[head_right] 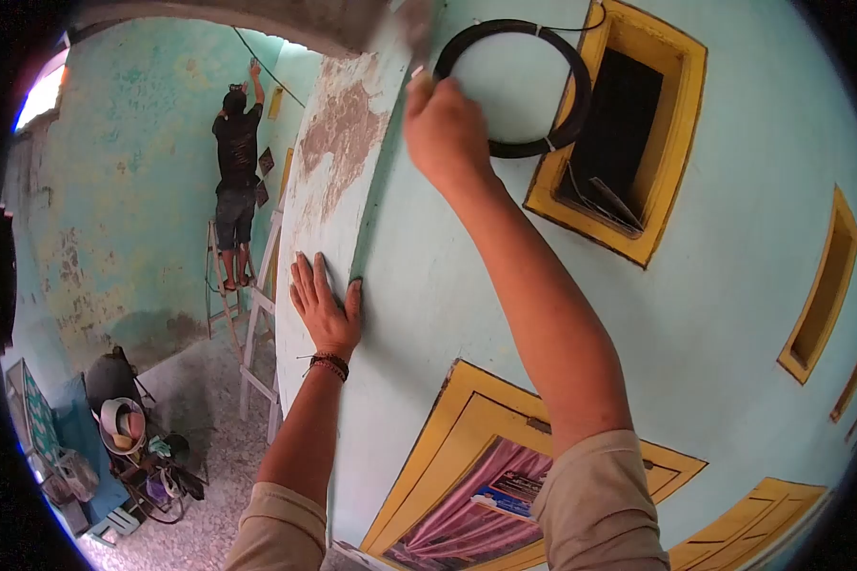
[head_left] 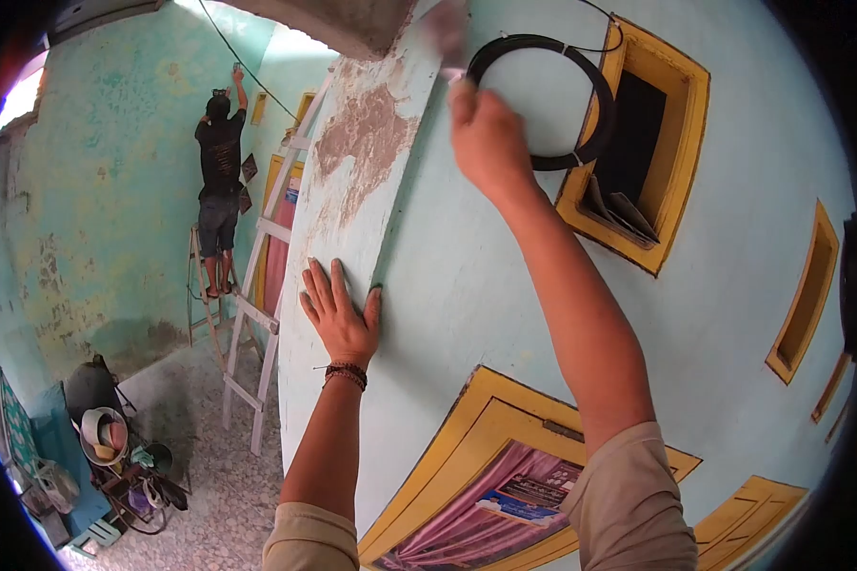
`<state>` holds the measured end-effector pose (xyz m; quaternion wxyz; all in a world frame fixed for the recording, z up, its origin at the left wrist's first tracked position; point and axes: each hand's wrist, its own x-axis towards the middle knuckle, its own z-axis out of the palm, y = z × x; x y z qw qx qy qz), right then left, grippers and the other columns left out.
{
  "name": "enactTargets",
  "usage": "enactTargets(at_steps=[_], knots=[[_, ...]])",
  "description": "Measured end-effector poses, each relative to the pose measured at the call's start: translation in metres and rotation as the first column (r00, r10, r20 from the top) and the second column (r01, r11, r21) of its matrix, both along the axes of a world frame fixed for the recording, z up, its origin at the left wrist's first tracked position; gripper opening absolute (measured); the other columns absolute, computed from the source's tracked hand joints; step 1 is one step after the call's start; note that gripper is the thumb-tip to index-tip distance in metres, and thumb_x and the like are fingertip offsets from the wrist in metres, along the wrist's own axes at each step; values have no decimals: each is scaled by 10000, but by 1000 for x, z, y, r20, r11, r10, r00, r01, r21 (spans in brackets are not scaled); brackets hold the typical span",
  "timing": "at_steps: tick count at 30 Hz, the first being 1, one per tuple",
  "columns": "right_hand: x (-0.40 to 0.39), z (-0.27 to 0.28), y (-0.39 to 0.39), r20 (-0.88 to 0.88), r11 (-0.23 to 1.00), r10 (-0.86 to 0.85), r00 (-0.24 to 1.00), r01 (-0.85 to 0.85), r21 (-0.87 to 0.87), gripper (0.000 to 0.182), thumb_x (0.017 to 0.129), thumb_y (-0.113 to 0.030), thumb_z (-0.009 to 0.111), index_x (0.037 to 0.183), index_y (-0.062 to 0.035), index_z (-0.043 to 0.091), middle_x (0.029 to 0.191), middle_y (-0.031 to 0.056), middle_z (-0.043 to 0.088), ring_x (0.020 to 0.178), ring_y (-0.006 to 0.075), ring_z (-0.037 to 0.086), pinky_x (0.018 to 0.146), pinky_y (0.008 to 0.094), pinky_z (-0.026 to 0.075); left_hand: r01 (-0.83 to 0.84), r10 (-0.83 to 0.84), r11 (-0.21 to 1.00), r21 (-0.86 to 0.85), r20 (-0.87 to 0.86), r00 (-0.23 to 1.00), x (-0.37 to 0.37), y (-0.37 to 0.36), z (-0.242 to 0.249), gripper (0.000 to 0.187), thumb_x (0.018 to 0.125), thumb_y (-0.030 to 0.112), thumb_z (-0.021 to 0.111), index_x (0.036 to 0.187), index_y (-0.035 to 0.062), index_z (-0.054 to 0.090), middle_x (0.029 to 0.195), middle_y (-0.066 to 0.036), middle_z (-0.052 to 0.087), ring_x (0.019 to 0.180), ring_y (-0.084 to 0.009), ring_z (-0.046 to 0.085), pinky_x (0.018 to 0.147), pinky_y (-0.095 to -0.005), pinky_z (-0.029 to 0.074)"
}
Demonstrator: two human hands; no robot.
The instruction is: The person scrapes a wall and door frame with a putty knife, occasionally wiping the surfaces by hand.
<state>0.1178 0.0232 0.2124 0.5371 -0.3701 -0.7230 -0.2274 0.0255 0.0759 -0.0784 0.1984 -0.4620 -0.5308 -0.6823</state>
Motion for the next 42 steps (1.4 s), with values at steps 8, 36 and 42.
enactTargets(at_steps=[8, 36, 42], knots=[[-2, 5, -11, 52, 979, 55, 997, -44, -199, 496, 987, -386, 448, 927, 85, 591, 905, 324, 644, 903, 508, 620, 815, 509, 517, 15, -15, 1000, 3, 8, 1000, 1, 3, -1, 722, 921, 453, 569, 1491, 87, 319, 1578, -204, 209, 1467, -380, 165, 1159, -560, 110], [4, -10, -24, -248, 978, 203, 947, -211, -4, 462, 993, -409, 485, 917, 32, 602, 826, 256, 646, 841, 447, 616, 771, 482, 487, 22, -22, 1000, 6, -3, 1000, -2, 5, 0, 723, 925, 455, 568, 1488, 75, 320, 1580, -212, 197, 1468, -388, 154, 1159, -565, 113], [3, -14, -30, -114, 996, 87, 990, -89, -7, 414, 1003, -381, 470, 939, 15, 574, 848, 247, 657, 817, 452, 633, 729, 485, 500, 23, -23, 1000, -2, -4, 1000, 0, 3, -2, 726, 928, 458, 562, 1493, 77, 311, 1580, -212, 195, 1468, -387, 156, 1158, -569, 114]])
